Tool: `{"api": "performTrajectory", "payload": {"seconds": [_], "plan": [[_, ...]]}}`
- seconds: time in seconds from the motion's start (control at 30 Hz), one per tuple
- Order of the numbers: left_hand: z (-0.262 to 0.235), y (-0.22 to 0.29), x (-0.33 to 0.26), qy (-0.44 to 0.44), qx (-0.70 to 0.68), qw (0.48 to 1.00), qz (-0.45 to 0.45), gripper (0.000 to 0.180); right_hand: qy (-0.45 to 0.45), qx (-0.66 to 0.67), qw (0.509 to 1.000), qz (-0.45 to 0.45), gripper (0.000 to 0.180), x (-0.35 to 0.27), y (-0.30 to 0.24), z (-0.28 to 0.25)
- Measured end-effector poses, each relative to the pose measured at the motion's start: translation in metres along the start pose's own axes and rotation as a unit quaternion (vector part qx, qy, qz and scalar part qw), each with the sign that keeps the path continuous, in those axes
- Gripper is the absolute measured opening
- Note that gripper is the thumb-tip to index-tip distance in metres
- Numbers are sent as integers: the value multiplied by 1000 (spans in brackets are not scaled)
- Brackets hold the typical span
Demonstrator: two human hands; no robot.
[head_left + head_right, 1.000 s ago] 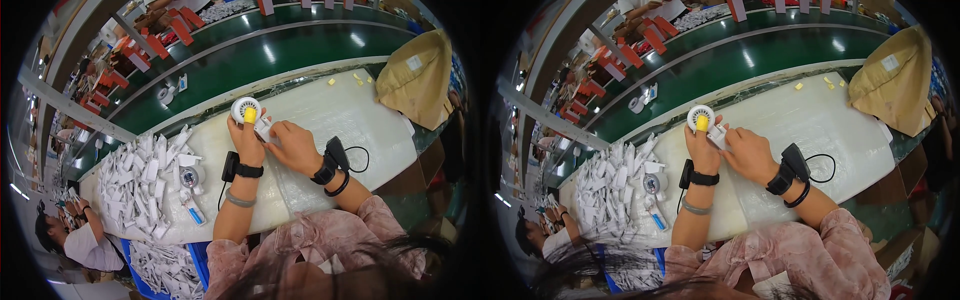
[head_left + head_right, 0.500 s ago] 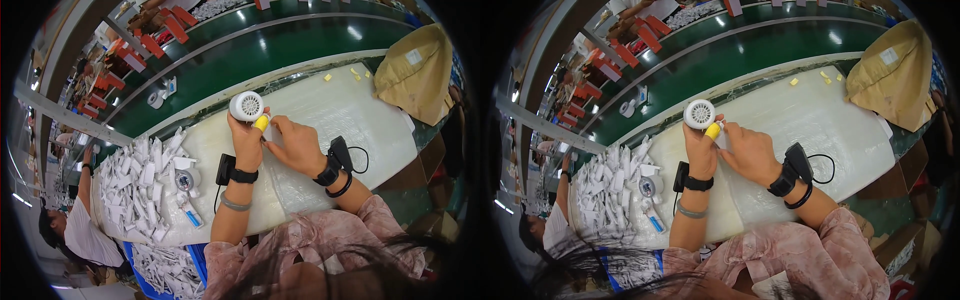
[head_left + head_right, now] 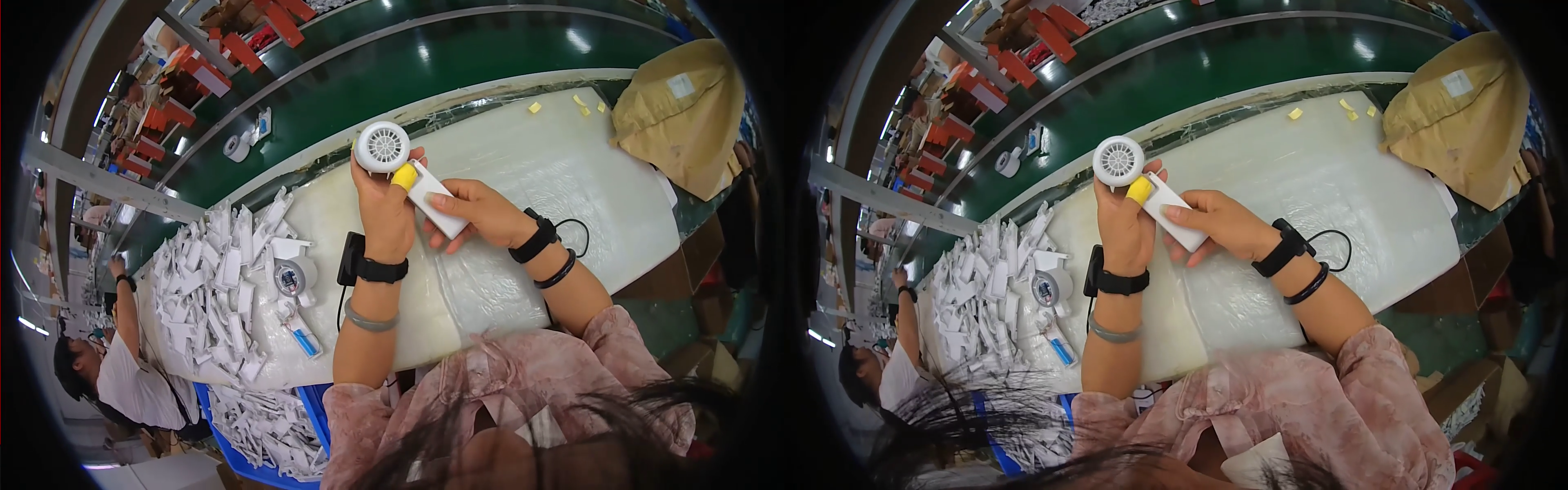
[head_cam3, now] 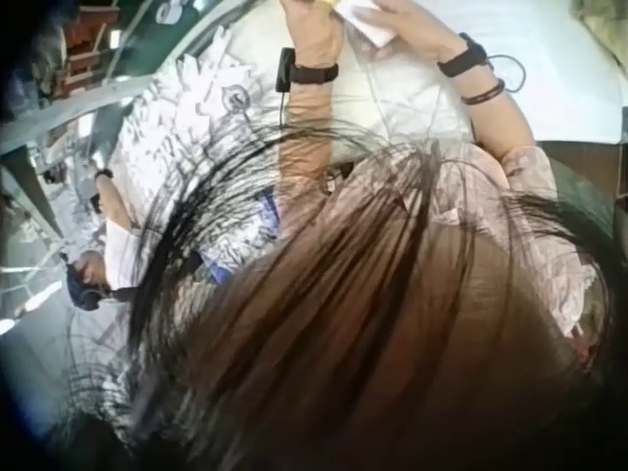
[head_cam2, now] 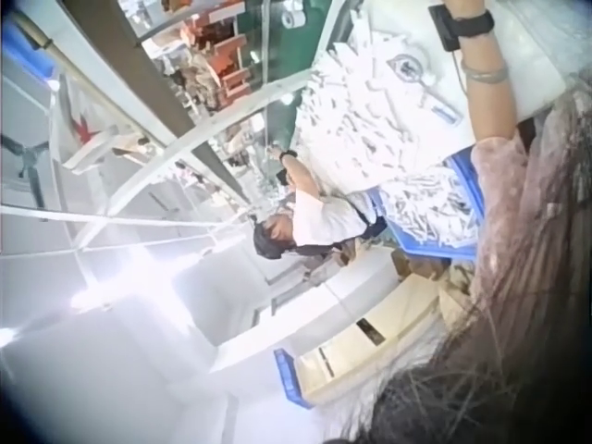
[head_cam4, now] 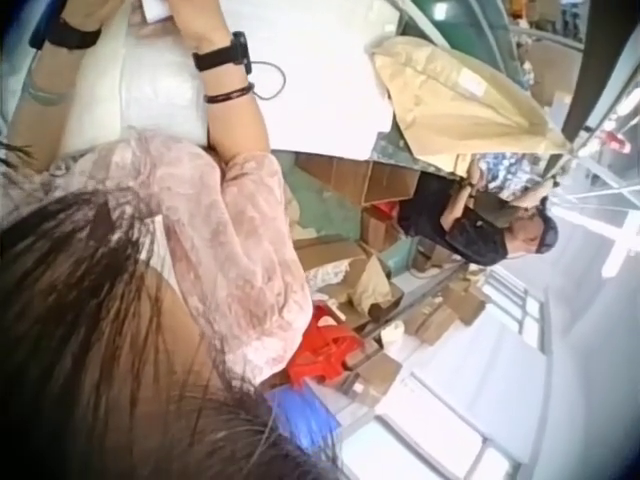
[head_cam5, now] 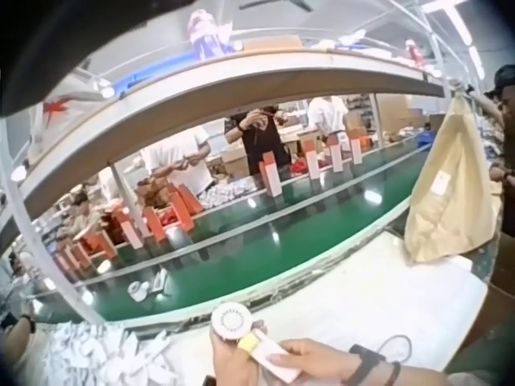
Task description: The person assembles handheld fans by inserting a battery into the base, connecting the wires, and attaching the fan head. They then snap on a handle cover and place the finished fan onto a conveyor belt, repeating the process.
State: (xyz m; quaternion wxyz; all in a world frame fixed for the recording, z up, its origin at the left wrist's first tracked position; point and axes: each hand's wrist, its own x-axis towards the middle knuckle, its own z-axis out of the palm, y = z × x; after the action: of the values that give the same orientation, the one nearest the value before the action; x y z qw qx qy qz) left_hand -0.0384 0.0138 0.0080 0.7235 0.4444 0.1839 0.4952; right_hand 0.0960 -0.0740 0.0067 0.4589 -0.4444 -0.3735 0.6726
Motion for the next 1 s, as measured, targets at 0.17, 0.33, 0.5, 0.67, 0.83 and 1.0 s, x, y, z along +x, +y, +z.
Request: {"api": "performTrajectory", "payload": {"seconds": [0.17, 0.33, 0.5, 0.67, 0.83, 1.0], "plan": [[5, 0, -3, -15, -23, 999, -20, 54, -16, 31, 999, -24, 41, -2, -2, 0], [12, 4, -9, -6, -18, 997, -79, 51, -25, 56, 998, -29, 42, 2, 3, -2], [11, -2, -11, 1, -3, 998, -55, 48, -23, 16, 999, -38, 41, 0, 2, -3], [12, -7, -13, 13, -4, 999, -38, 48, -45, 48, 998, -13, 40, -4, -2, -7], [15, -7, -14, -1, 3, 1000, -26, 50, -56, 66, 996, -16, 40, -5, -3, -10], [17, -7, -12, 6, 5, 1000, -10, 56, -51, 62, 997, -16, 40, -5, -3, -10]]}}
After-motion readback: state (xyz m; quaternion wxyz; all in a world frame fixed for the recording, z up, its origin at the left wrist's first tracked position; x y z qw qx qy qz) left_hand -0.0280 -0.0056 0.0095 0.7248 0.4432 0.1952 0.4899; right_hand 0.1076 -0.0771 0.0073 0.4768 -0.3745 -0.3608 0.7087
